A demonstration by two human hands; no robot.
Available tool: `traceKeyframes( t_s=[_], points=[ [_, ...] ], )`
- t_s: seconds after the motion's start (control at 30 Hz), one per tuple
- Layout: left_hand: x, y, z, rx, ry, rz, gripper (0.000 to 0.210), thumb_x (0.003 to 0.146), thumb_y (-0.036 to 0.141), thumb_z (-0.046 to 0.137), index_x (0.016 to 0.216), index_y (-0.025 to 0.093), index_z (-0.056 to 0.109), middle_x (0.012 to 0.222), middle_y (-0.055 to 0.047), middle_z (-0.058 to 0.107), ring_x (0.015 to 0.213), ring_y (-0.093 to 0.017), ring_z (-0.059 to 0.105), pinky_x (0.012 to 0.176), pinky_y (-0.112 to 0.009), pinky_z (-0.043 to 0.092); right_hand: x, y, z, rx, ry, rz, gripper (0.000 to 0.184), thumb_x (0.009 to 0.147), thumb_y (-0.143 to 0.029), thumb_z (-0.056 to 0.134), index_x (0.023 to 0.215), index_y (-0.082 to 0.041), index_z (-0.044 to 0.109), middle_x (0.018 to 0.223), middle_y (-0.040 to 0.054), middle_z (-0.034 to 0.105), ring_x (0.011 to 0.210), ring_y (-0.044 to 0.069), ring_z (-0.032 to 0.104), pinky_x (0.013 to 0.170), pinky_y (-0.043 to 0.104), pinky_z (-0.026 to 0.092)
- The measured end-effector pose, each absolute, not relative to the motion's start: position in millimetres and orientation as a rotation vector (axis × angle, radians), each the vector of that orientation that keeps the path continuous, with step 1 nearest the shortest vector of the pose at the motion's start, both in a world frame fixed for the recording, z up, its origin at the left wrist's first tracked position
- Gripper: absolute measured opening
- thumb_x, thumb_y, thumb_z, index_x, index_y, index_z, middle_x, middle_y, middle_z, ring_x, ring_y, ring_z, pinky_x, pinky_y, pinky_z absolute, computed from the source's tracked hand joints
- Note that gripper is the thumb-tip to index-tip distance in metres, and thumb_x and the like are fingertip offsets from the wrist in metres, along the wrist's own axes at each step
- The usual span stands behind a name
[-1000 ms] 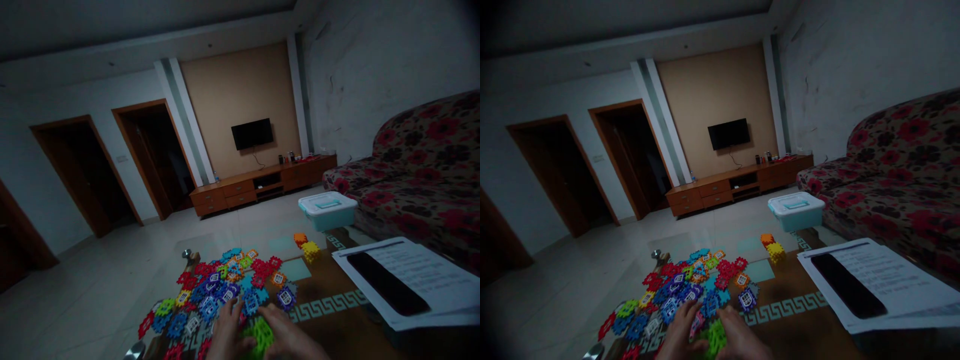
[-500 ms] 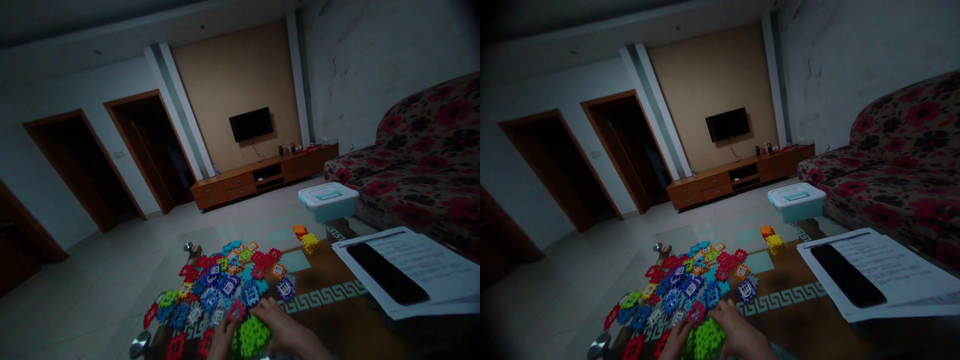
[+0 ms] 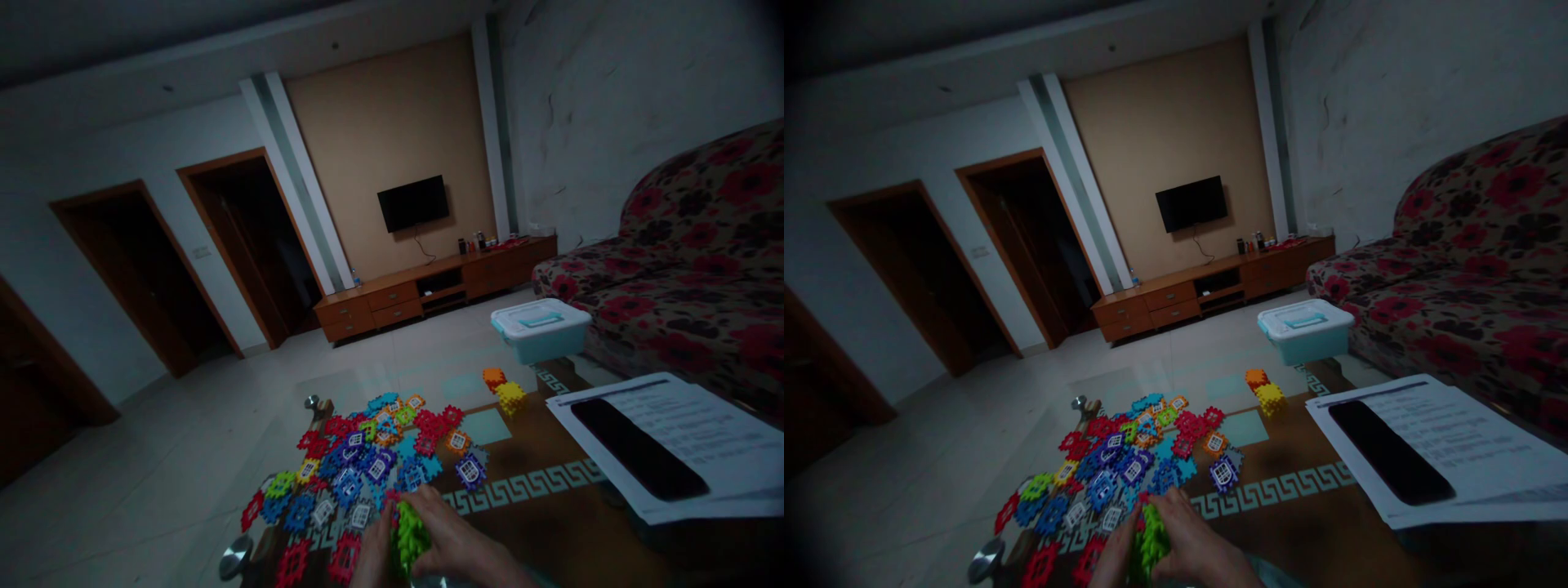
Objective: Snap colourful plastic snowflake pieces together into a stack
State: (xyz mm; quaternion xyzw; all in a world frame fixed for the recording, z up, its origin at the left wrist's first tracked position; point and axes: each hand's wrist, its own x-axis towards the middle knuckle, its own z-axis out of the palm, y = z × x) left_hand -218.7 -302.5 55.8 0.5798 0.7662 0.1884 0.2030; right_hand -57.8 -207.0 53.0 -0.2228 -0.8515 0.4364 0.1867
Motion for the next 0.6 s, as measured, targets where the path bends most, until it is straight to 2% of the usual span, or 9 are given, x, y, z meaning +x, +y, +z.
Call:
traceKeyframes(
  t_s=[0.1,0.2,0.27,0.37,0.43,0.53,0.6],
  points=[
    [-214,-302,56,1.529,2.148,0.637,0.095,0.059,0.024,0.068,0.148,0.010,0.037,0.147,-0.018,0.051,0.136,-0.034,0.046,0.117,-0.043,0.034,-64,-208,61,-0.533,-2.367,1.259,0.090,0.054,-0.026,0.091,0.136,-0.024,0.054,0.127,0.0082,0.057,0.120,0.028,0.049,0.104,0.033,0.037],
    [-215,-306,54,1.458,2.162,0.675,0.107,0.056,0.021,0.070,0.152,0.008,0.024,0.154,-0.019,0.041,0.142,-0.034,0.039,0.120,-0.044,0.029,-72,-210,61,-0.518,-2.395,1.235,0.084,0.057,-0.028,0.089,0.133,-0.025,0.055,0.129,0.0082,0.056,0.121,0.030,0.048,0.106,0.035,0.035],
    [-219,-310,50,1.416,2.131,0.721,0.112,0.057,0.017,0.068,0.155,0.011,0.013,0.151,-0.016,0.046,0.142,-0.031,0.039,0.120,-0.042,0.029,-76,-212,58,-0.539,-2.409,1.219,0.084,0.057,-0.028,0.089,0.133,-0.024,0.055,0.130,0.0095,0.055,0.123,0.031,0.047,0.107,0.035,0.034],
    [-226,-319,41,1.407,2.107,0.803,0.110,0.064,0.013,0.062,0.156,0.017,0.002,0.146,-0.011,0.054,0.139,-0.026,0.044,0.115,-0.038,0.038,-80,-214,57,-0.555,-2.467,1.166,0.081,0.058,-0.029,0.089,0.132,-0.025,0.056,0.130,0.0095,0.055,0.123,0.032,0.046,0.107,0.037,0.034],
    [-229,-323,36,1.512,2.165,0.831,0.103,0.067,0.011,0.059,0.156,0.016,0.008,0.151,-0.014,0.047,0.141,-0.026,0.041,0.113,-0.038,0.040,-81,-216,60,-0.568,-2.507,1.133,0.079,0.059,-0.027,0.087,0.131,-0.024,0.056,0.130,0.0095,0.055,0.124,0.032,0.046,0.107,0.038,0.034],
    [-229,-323,28,1.780,2.277,0.790,0.080,0.073,0.006,0.052,0.150,0.014,0.032,0.157,-0.018,0.035,0.146,-0.028,0.032,0.118,-0.043,0.033,-82,-219,66,-0.622,-2.552,1.065,0.071,0.062,-0.016,0.078,0.129,-0.018,0.056,0.132,0.0119,0.055,0.124,0.031,0.046,0.108,0.038,0.034],
    [-226,-321,22,1.914,2.300,0.733,0.070,0.078,0.003,0.044,0.146,0.018,0.041,0.157,-0.015,0.036,0.145,-0.026,0.032,0.119,-0.046,0.032,-83,-221,69,-0.667,-2.562,1.020,0.068,0.062,-0.009,0.069,0.128,-0.015,0.056,0.130,0.0130,0.056,0.121,0.029,0.049,0.106,0.036,0.036]
  ],
)
